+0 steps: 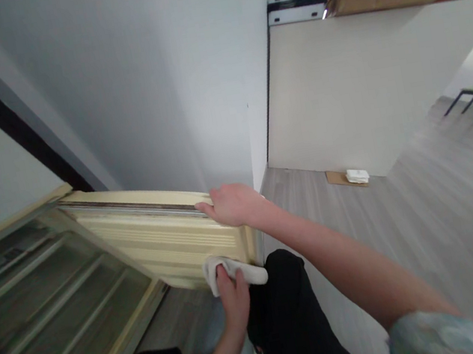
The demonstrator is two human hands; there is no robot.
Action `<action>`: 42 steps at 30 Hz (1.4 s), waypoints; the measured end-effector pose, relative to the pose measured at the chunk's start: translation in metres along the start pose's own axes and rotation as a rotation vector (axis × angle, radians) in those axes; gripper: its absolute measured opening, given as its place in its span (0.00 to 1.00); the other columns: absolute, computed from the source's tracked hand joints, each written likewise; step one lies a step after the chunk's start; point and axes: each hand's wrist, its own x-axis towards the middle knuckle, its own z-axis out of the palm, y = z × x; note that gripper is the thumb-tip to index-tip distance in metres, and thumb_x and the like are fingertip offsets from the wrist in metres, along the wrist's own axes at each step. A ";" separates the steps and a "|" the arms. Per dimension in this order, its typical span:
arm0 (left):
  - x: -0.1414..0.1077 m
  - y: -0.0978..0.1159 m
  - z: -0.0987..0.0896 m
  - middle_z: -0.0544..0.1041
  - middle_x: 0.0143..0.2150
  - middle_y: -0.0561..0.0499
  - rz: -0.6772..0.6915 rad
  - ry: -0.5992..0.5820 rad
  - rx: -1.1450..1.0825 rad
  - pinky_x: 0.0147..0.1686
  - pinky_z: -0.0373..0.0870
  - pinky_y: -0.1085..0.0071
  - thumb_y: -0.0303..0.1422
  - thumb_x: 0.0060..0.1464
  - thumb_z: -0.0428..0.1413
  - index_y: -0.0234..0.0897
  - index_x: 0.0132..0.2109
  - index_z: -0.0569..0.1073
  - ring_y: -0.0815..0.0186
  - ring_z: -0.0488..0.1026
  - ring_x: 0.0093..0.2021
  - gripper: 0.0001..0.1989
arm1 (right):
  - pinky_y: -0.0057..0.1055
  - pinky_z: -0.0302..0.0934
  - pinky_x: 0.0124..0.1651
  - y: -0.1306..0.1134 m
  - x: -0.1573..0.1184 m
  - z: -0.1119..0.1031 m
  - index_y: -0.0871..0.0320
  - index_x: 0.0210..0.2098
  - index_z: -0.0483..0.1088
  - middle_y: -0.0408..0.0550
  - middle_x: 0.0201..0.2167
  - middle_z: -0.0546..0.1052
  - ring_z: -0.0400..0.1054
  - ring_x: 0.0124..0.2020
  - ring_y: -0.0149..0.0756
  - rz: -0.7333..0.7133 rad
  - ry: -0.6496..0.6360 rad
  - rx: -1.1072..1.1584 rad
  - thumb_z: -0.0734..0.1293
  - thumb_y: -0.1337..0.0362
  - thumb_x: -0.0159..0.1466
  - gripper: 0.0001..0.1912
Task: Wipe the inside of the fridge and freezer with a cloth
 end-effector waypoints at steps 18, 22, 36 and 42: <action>0.115 -0.099 -0.062 0.70 0.34 0.52 -0.281 0.312 -0.144 0.46 0.69 0.61 0.42 0.67 0.50 0.37 0.37 0.69 0.64 0.70 0.37 0.14 | 0.38 0.66 0.42 -0.005 0.001 -0.005 0.62 0.49 0.72 0.60 0.37 0.81 0.77 0.41 0.51 0.034 -0.073 -0.161 0.46 0.44 0.76 0.34; 0.166 -0.121 -0.099 0.69 0.33 0.53 -0.343 0.398 -0.125 0.44 0.69 0.61 0.44 0.65 0.53 0.36 0.36 0.69 0.65 0.68 0.36 0.15 | 0.36 0.64 0.41 -0.005 0.002 -0.006 0.61 0.47 0.72 0.57 0.36 0.81 0.77 0.40 0.48 0.032 -0.074 -0.151 0.46 0.44 0.76 0.33; 0.172 -0.144 -0.080 0.68 0.31 0.54 -0.425 0.497 -0.182 0.40 0.68 0.64 0.43 0.66 0.52 0.36 0.36 0.69 0.67 0.66 0.33 0.16 | 0.33 0.57 0.38 -0.001 0.000 -0.005 0.58 0.43 0.69 0.55 0.36 0.80 0.76 0.40 0.46 0.037 -0.073 -0.157 0.44 0.43 0.76 0.33; 0.158 -0.139 -0.082 0.71 0.35 0.52 -0.395 0.422 -0.152 0.46 0.70 0.61 0.42 0.66 0.54 0.36 0.38 0.71 0.64 0.70 0.38 0.13 | 0.33 0.57 0.38 -0.001 0.001 -0.006 0.58 0.43 0.69 0.55 0.37 0.81 0.77 0.41 0.46 0.039 -0.073 -0.162 0.44 0.43 0.77 0.32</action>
